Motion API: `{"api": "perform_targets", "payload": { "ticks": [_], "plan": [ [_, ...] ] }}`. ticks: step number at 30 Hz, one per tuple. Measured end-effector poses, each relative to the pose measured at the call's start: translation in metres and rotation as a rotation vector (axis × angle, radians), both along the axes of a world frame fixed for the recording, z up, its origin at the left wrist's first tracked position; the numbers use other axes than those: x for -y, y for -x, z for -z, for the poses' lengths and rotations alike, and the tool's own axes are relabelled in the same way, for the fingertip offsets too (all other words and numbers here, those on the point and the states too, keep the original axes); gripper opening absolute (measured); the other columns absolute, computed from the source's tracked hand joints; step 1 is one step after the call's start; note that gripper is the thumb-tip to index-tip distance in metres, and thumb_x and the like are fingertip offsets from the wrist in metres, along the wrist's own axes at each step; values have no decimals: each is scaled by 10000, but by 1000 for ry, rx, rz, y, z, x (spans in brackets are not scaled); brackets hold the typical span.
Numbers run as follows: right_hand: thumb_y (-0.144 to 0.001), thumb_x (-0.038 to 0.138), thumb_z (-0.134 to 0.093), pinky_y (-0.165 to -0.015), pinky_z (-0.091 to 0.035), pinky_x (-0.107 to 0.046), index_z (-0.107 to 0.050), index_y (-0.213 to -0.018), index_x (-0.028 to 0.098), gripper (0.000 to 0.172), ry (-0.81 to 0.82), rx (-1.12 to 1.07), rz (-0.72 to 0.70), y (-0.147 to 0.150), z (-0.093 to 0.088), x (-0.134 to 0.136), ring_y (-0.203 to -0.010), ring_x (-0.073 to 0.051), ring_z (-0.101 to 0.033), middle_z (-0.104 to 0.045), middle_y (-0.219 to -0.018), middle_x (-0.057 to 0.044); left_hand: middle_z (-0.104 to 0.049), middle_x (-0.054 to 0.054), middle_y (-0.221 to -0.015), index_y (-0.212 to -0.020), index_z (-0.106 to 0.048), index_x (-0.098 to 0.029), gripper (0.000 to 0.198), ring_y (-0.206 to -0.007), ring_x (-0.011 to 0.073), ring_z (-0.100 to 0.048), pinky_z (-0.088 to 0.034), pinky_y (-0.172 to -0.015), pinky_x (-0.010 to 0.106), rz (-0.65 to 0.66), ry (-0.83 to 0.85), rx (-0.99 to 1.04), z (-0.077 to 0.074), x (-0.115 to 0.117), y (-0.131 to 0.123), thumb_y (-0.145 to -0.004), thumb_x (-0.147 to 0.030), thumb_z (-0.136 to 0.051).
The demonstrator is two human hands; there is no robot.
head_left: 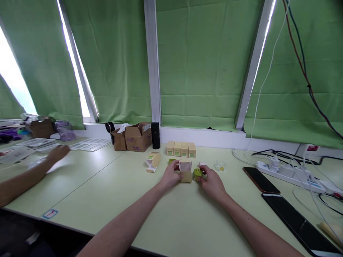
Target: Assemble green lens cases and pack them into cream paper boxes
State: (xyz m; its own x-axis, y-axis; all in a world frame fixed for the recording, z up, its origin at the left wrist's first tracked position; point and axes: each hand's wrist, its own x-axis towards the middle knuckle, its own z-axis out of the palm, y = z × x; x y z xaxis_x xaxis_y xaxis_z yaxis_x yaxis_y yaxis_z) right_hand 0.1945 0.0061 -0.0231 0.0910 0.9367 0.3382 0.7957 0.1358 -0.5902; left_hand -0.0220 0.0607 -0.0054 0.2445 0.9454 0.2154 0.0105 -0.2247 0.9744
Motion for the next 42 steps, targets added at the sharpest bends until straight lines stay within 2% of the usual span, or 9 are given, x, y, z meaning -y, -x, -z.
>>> {"api": "perform_targets", "payload": {
  "ticks": [3, 6, 12, 16, 22, 26, 31, 37, 42],
  "plan": [
    [-830, 205, -645, -867, -474, -346, -617, -1233, 250, 407, -15, 17, 2, -2, 1, -2, -1068, -266, -657, -715, -1118, -71, -730, 106, -1064, -1123, -601, -187, 628, -1049, 287, -670, -514, -868, 387, 46, -14, -63, 1, 3, 0, -534, 4, -707],
    [-825, 207, -647, -842, -482, -350, -632, -1219, 251, 396, -36, 30, 7, -2, 2, -2, -1053, -275, -669, -722, -1096, -80, -717, 99, -1081, -1136, -573, -210, 629, -1071, 282, -657, -507, -884, 392, 27, -58, -54, -2, 6, 1, -552, -25, -716],
    [-818, 199, -655, -819, -479, -330, -644, -1185, 260, 373, -43, 35, 9, -3, 1, -1, -1063, -267, -670, -728, -1079, -71, -717, 99, -1146, -924, -631, -201, 258, -1172, 276, -631, -425, -1073, 435, -62, -304, 47, -15, 12, 4, -686, -158, -722],
    [-821, 210, -651, -803, -473, -322, -651, -1162, 261, 345, -21, 26, 9, -3, -2, 0, -1064, -264, -669, -729, -1088, -69, -716, 125, -1243, -828, -729, -192, 78, -1230, 315, -621, -416, -1098, 459, -58, -311, -35, -17, 13, 4, -773, -240, -703],
    [-827, 223, -649, -798, -471, -319, -650, -1152, 253, 326, 1, 14, 1, -3, -5, 0, -1052, -262, -672, -727, -1092, -72, -773, 133, -1109, -1011, -780, -173, 256, -1077, 291, -690, -503, -1020, 447, -100, -253, -32, -12, 11, -3, -840, -346, -697],
    [-827, 197, -633, -769, -475, -304, -652, -1130, 253, 309, 2, -4, -28, -3, -6, 0, -968, -241, -691, -740, -1056, -57, -759, 125, -1170, -1044, -783, -176, 268, -1112, 283, -672, -485, -1041, 429, -77, -225, 6, -12, 11, -2, -830, -307, -686],
    [-831, 164, -606, -744, -478, -295, -643, -1116, 238, 297, -2, -52, -83, -3, -7, -1, -836, -210, -697, -757, -1010, -42, -752, 100, -1147, -1092, -783, -169, 387, -1079, 264, -655, -478, -996, 390, -46, -125, 76, -13, 10, 1, -738, -189, -629],
    [-823, 168, -611, -730, -476, -299, -649, -1109, 231, 295, -14, -60, -77, -3, -7, -1, -810, -210, -683, -752, -970, -45, -731, 71, -977, -1102, -780, -177, 526, -929, 216, -635, -470, -834, 320, -27, 0, 83, -12, 3, 4, -624, -139, -563],
    [-830, 173, -597, -702, -465, -298, -636, -1120, 232, 298, -7, -37, -65, -2, -8, -1, -793, -210, -671, -741, -946, -42, -733, 74, -984, -1183, -743, -191, 612, -866, 196, -630, -429, -721, 289, 3, 83, 63, -9, 3, 5, -605, -132, -550]
  ]
}}
